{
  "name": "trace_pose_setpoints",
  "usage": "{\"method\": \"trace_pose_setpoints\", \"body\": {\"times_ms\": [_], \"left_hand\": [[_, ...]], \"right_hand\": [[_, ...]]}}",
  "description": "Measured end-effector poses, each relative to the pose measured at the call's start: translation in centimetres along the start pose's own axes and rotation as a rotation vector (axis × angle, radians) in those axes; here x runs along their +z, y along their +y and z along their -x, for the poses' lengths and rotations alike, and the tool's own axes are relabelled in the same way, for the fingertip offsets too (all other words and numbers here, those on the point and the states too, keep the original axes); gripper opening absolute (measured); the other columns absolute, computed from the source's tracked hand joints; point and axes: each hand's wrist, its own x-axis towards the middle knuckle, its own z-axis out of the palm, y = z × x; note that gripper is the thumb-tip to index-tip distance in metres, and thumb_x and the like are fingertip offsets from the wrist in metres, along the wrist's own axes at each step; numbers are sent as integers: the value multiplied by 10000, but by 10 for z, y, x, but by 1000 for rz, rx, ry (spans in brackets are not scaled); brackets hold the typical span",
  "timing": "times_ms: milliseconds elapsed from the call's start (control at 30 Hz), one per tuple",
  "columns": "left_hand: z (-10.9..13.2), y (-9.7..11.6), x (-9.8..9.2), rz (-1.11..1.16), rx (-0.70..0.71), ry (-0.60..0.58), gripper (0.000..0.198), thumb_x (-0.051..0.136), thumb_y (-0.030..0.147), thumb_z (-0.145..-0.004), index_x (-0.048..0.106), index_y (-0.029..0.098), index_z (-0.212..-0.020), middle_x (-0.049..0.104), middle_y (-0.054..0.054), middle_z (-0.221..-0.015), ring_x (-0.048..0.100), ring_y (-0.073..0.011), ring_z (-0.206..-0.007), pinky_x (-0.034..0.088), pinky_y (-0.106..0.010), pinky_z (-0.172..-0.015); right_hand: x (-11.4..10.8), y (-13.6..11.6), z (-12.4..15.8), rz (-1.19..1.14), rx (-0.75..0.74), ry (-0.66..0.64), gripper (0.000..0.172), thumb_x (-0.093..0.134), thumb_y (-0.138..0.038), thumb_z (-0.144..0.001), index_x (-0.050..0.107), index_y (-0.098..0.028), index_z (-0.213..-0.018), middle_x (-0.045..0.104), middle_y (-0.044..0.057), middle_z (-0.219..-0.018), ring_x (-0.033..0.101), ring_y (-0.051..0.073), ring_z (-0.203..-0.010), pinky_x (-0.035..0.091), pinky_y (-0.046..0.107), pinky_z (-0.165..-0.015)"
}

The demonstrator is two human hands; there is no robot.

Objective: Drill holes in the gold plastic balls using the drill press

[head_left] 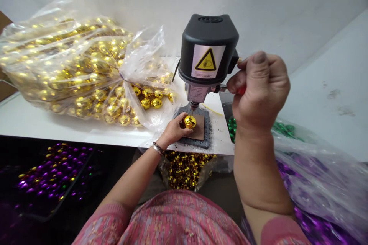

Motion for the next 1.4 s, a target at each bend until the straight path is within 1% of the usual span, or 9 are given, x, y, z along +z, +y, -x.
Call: {"method": "trace_pose_setpoints", "body": {"times_ms": [200, 400, 467, 567, 667, 833, 1033, 1133, 1400], "left_hand": [[39, 7, -15, -63, 55, -37, 627, 773, 250, -733, 583, 176, -1326, 723, -53, -1138, 679, -206, -982, 545, -324, -895], [68, 0, -40, -162, 141, -287, 732, 862, 372, -698, 609, 185, -1359, 724, -105, -1217, 699, -213, -945, 570, -345, -873], [59, -6, -52, -207, 91, -190, 665, 818, 405, -760, 622, 178, -1353, 740, -109, -1171, 696, -208, -891, 573, -355, -854], [25, -15, -76, -289, -73, 162, 426, 643, 322, -909, 660, 148, -1298, 747, -138, -1162, 702, -234, -918, 562, -387, -889], [-19, -21, -101, -454, -152, 424, 398, 559, 140, -910, 657, 119, -1295, 697, -185, -1292, 650, -286, -1193, 483, -397, -1057], [-60, -33, -113, -600, -261, 321, 439, 646, 271, -880, 635, 115, -1290, 705, -217, -1249, 655, -349, -1167, 488, -434, -1010], [-57, -43, -94, -585, -238, 212, 629, 743, 302, -786, 564, 110, -1358, 697, -200, -1224, 659, -331, -1108, 497, -390, -964], [-45, -36, -87, -374, -148, 198, 562, 786, 272, -717, 636, 128, -1239, 708, -142, -1139, 662, -287, -1046, 507, -364, -945], [14, -13, -70, 1034, -296, 107, 464, 572, 594, -905, 661, 157, -1034, 708, -112, -1025, 570, -93, -674, 523, -239, -642]], "right_hand": [[4, 2, -4, -56, -20, 27, 296, 573, -412, -903, 539, -139, -793, 434, -90, -547, 438, -24, -444, 352, 144, -441], [2, 5, -2, -75, -42, 48, 290, 593, -417, -873, 545, -145, -787, 464, -107, -548, 456, -43, -445, 319, 143, -459], [2, 5, -1, -84, -44, 55, 288, 604, -414, -861, 544, -145, -778, 488, -109, -564, 464, -47, -448, 305, 150, -464], [1, 5, 1, -78, -57, 55, 256, 593, -386, -876, 554, -152, -780, 498, -111, -574, 470, -48, -454, 311, 150, -475], [1, 4, 3, -64, -73, 55, 241, 577, -362, -899, 564, -150, -785, 489, -100, -572, 478, -43, -460, 330, 142, -470], [1, 2, 6, -41, -86, 32, 233, 551, -342, -926, 573, -151, -793, 485, -80, -609, 476, -46, -494, 374, 136, -485], [1, 2, 8, -20, -112, 32, 223, 544, -340, -930, 584, -153, -816, 467, -72, -620, 479, -46, -522, 382, 143, -510], [0, 2, 9, -5, -117, 25, 226, 539, -347, -937, 579, -165, -811, 468, -71, -618, 476, -42, -525, 386, 147, -512], [-2, 6, 12, -20, -124, 42, 240, 574, -368, -916, 584, -150, -816, 499, -79, -609, 494, -33, -511, 406, 162, -514]]}}
